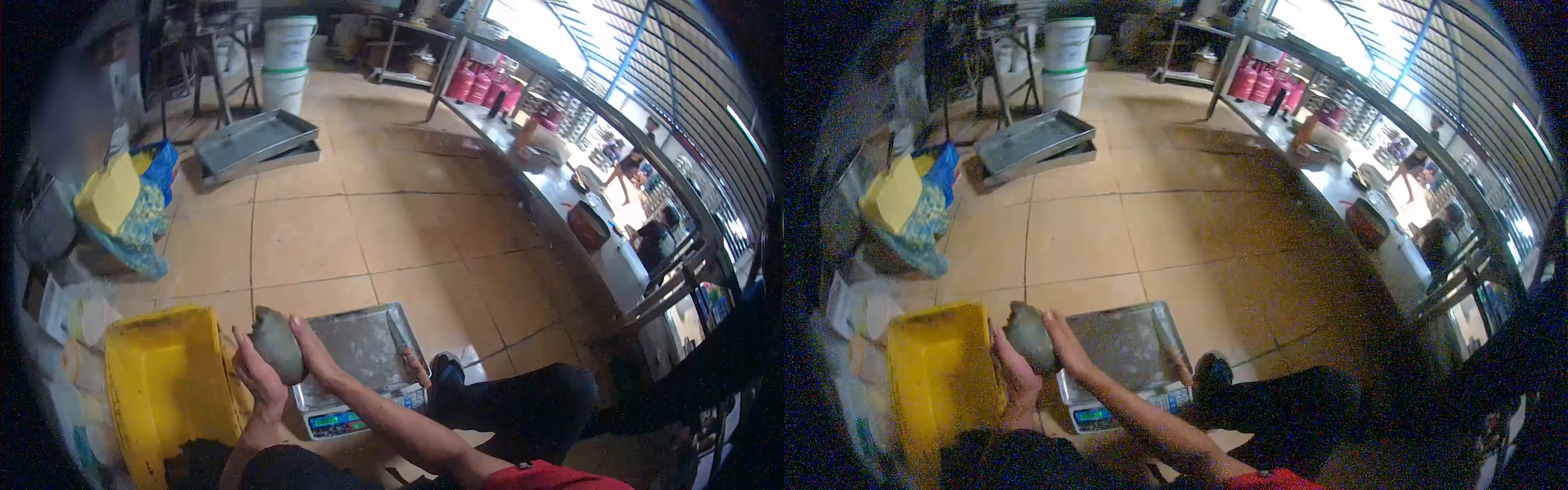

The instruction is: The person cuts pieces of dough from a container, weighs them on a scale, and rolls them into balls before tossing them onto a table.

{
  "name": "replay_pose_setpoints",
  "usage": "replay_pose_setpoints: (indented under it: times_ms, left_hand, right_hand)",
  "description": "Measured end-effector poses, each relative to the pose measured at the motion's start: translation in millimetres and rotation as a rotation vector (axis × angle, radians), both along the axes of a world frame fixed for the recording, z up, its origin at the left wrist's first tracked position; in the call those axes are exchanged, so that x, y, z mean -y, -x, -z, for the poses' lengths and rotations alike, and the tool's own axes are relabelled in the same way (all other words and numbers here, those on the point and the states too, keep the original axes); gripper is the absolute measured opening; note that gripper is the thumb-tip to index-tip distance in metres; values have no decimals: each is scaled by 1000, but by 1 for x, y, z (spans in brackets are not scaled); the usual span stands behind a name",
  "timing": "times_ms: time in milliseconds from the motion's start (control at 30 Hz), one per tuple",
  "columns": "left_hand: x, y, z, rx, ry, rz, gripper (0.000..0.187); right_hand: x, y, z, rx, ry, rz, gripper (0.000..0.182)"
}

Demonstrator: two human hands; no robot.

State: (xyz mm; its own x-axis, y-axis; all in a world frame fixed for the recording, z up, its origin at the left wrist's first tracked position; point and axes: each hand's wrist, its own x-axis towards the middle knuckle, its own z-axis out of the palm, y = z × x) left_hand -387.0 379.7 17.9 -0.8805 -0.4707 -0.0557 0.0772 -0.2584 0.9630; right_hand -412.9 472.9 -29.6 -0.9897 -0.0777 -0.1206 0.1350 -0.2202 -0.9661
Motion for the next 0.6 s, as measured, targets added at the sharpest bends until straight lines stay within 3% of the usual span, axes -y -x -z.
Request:
replay_pose_setpoints:
  times_ms: [67, 100, 133, 233, 267, 367, 400, 500, 533, 567, 600]
  left_hand:
    - [-12, -5, -33, 107, -438, 217, 58]
    - [-3, 0, -20, 129, -603, 459, 61]
    - [5, 4, -8, 179, -730, 707, 65]
    - [40, 37, 65, 180, -495, 779, 73]
    - [19, 24, 35, 117, -266, 473, 78]
    - [-10, 5, 15, -136, -60, 875, 76]
    - [-24, -1, -1, -30, 80, 693, 64]
    - [-13, 18, 29, 173, -502, 769, 50]
    - [-15, 16, 26, 216, -576, 709, 41]
    - [-13, 13, 31, 103, -508, 655, 42]
    - [-11, 13, 23, 53, -475, 621, 42]
  right_hand:
    - [-23, -13, -21, 292, 450, -119, 64]
    - [-31, -19, -30, 437, 680, -188, 65]
    - [-37, -17, -28, 445, 596, -63, 63]
    - [-68, -27, -55, 326, 396, 100, 49]
    - [-70, -25, -41, 224, 180, 167, 48]
    - [-65, -29, -39, 244, 3, -54, 49]
    - [-64, -26, -30, 190, 36, -183, 52]
    - [-61, -29, -33, -84, -250, 105, 53]
    - [-52, -25, -26, -138, -392, 160, 54]
    - [-52, -22, -48, -99, -476, 57, 51]
    - [-55, -21, -70, -112, -407, -23, 52]
